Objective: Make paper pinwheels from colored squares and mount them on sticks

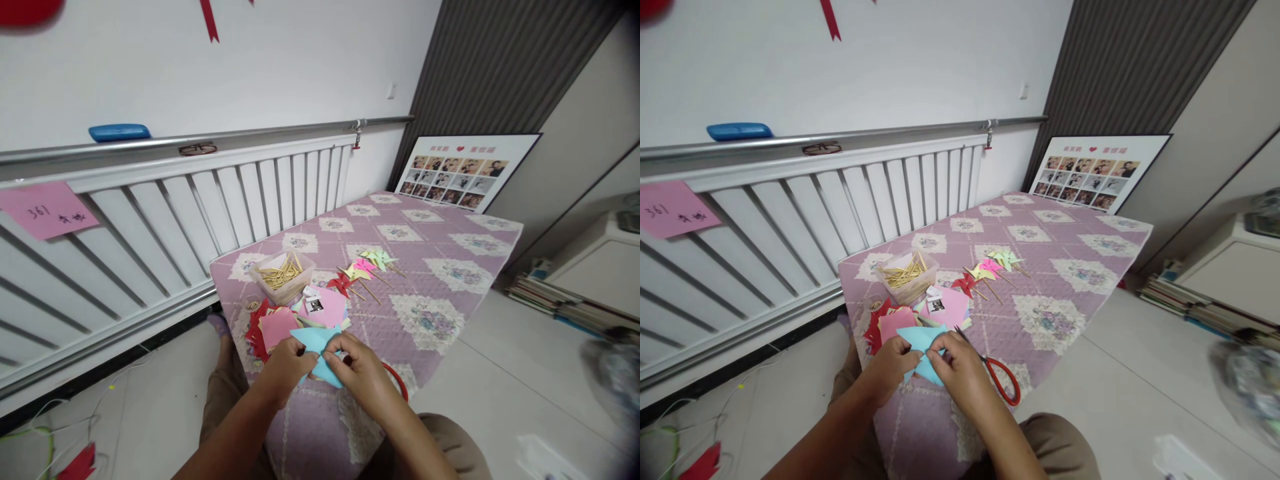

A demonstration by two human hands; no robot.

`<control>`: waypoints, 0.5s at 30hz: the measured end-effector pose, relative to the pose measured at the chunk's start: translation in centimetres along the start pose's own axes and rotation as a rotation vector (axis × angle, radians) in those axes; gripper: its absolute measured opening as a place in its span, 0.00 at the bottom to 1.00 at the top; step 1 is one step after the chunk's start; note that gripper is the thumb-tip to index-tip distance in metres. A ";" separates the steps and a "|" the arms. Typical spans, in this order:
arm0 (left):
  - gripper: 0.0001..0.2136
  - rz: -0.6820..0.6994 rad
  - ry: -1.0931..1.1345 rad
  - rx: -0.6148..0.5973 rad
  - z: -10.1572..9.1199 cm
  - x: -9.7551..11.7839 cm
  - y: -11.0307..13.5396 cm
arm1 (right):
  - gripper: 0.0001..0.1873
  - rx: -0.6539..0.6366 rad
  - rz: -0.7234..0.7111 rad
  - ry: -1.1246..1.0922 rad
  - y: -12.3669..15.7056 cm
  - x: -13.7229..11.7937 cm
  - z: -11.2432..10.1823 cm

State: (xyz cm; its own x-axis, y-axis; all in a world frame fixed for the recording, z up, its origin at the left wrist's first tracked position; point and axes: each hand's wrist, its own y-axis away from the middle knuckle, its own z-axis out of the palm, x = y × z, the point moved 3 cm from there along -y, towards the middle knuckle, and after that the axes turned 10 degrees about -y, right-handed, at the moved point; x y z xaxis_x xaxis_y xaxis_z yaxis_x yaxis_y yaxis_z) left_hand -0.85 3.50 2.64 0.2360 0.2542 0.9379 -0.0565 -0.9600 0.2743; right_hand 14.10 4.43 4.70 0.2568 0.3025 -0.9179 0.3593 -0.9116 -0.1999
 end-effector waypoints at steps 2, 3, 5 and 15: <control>0.05 -0.018 0.011 0.013 0.1 0.0 0.0 | 0.07 0.015 0.010 -0.001 0.0 0.2 0.1; 0.05 -0.028 0.019 0.020 0.2 -0.1 0.0 | 0.06 0.023 0.017 -0.003 0.0 0.2 0.2; 0.05 -0.038 0.041 0.026 0.3 -0.1 -0.1 | 0.06 0.044 0.034 -0.010 0.0 0.3 0.2; 0.06 -0.004 0.099 -0.030 0.7 -1.0 -0.3 | 0.07 0.103 0.130 -0.131 0.2 1.0 0.7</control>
State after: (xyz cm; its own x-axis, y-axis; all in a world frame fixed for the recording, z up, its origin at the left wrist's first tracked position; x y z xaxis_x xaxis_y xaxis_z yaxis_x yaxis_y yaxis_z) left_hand -0.38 3.42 1.44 0.1390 0.2698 0.9528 -0.0850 -0.9554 0.2829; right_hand 13.78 4.34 3.50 0.1740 0.1481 -0.9735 0.2351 -0.9663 -0.1050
